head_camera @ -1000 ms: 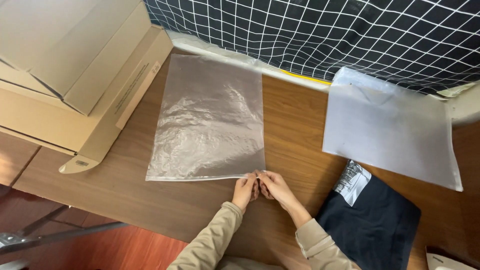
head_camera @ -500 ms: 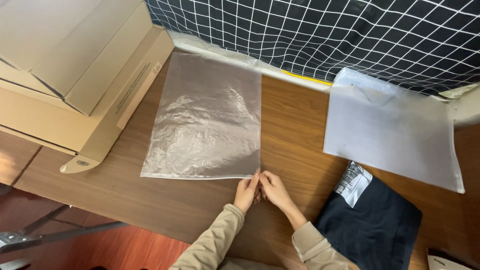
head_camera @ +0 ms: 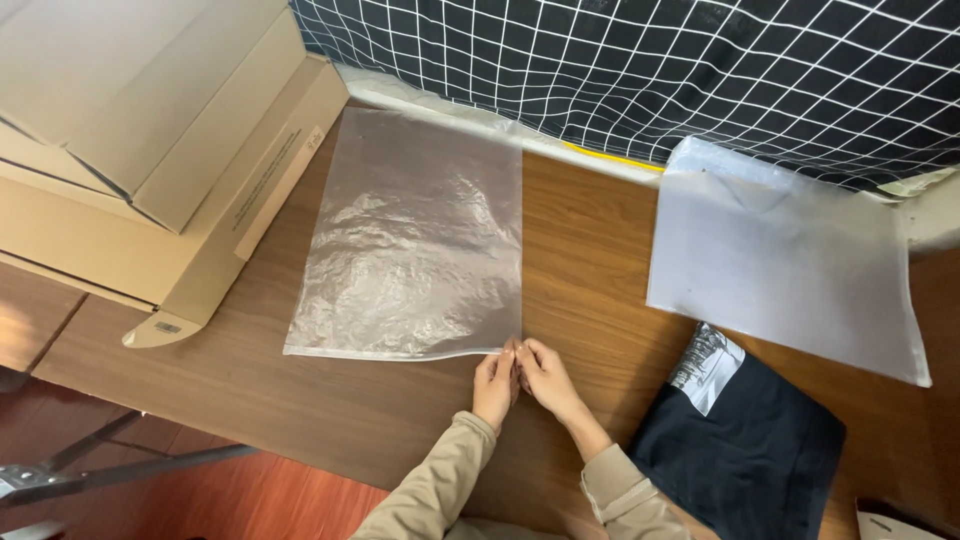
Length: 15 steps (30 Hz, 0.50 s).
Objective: The person places a cardboard box on a stack, then unpacks a black t-shirt from a plastic bag on a wooden table. They unfold the t-shirt, smooth it out, and hang it on a metal hanger on a clothing rack.
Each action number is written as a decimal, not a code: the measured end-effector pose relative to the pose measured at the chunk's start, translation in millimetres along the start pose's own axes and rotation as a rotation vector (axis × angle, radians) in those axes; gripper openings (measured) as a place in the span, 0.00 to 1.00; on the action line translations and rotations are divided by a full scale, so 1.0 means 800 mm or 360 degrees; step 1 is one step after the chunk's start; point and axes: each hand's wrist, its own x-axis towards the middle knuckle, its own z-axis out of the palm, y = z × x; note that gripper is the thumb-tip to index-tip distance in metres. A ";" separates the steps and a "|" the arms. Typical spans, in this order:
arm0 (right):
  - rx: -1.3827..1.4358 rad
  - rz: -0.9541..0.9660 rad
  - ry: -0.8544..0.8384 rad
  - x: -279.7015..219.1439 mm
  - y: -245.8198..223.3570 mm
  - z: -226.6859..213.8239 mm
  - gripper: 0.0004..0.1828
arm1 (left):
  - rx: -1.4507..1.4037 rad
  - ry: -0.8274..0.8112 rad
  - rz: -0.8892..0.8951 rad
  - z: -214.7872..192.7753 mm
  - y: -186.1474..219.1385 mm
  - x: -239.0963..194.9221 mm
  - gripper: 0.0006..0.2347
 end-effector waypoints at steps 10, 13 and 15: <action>0.0053 -0.0094 -0.0066 -0.008 -0.021 0.004 0.15 | 0.0145 0.0168 0.0101 0.005 0.016 -0.008 0.13; 0.0090 -0.0121 -0.0037 -0.004 -0.012 0.001 0.16 | 0.0003 0.0345 -0.0134 -0.003 0.015 0.001 0.12; 0.0105 -0.0121 -0.0018 -0.004 -0.011 -0.012 0.16 | -0.0014 0.0429 -0.0172 -0.027 0.013 0.021 0.12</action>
